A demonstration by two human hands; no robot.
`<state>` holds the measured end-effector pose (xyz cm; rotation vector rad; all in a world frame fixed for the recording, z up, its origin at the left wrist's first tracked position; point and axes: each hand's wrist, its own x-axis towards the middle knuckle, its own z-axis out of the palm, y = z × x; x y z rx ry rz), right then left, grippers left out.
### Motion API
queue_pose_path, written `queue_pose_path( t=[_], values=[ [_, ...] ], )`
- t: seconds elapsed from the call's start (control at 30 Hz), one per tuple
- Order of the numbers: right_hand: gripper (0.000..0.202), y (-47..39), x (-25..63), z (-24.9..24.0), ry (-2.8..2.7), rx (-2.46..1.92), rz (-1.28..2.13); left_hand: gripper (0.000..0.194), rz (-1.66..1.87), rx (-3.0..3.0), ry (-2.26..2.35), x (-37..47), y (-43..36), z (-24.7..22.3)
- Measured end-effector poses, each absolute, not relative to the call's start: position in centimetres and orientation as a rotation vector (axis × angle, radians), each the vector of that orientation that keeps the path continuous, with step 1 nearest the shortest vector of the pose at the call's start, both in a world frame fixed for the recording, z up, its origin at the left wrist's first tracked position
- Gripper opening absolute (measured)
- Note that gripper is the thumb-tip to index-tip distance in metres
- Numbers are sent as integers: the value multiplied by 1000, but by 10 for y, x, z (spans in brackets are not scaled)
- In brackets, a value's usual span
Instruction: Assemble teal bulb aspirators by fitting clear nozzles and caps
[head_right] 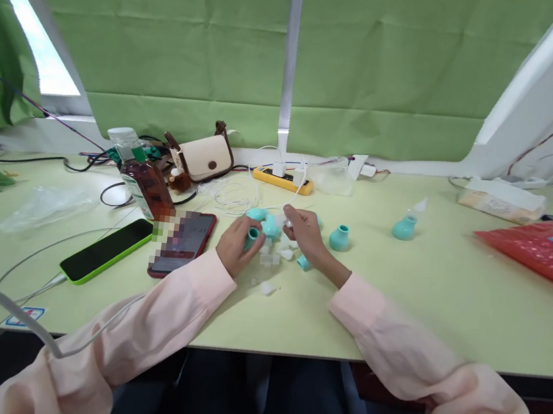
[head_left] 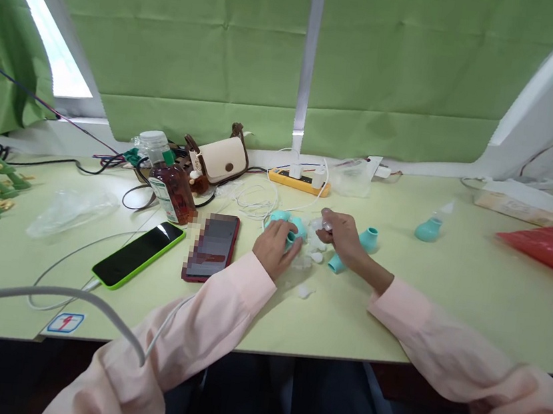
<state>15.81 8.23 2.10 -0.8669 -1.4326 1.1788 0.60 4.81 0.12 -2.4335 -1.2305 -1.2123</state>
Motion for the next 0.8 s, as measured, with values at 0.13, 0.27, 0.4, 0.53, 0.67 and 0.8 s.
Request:
queue_pose_path(
  t=[0.13, 0.27, 0.4, 0.53, 0.67, 0.8],
  values=[
    [40, 87, 155, 4, -1477, -906, 1095, 11, -1133, -2488, -1231, 0, 67, -5],
    [41, 74, 150, -2, -1503, -880, 927, 14, -1050, -2550, -1239, -3, 75, -15],
    [42, 55, 147, 0, -1508, -827, 844, 18, -1013, -2594, -1234, -3, 74, -16],
    [41, 50, 142, -1, -1481, -796, 898, 19, -1025, -2595, -1238, -3, 74, -15],
    [38, 58, 141, -4, -1395, -811, 985, 21, -1063, -2573, -1231, -2, 72, -14],
    [40, 68, 144, -7, -1336, -830, 1119, 20, -1171, -2499, -1226, -1, 65, -10]
  ],
)
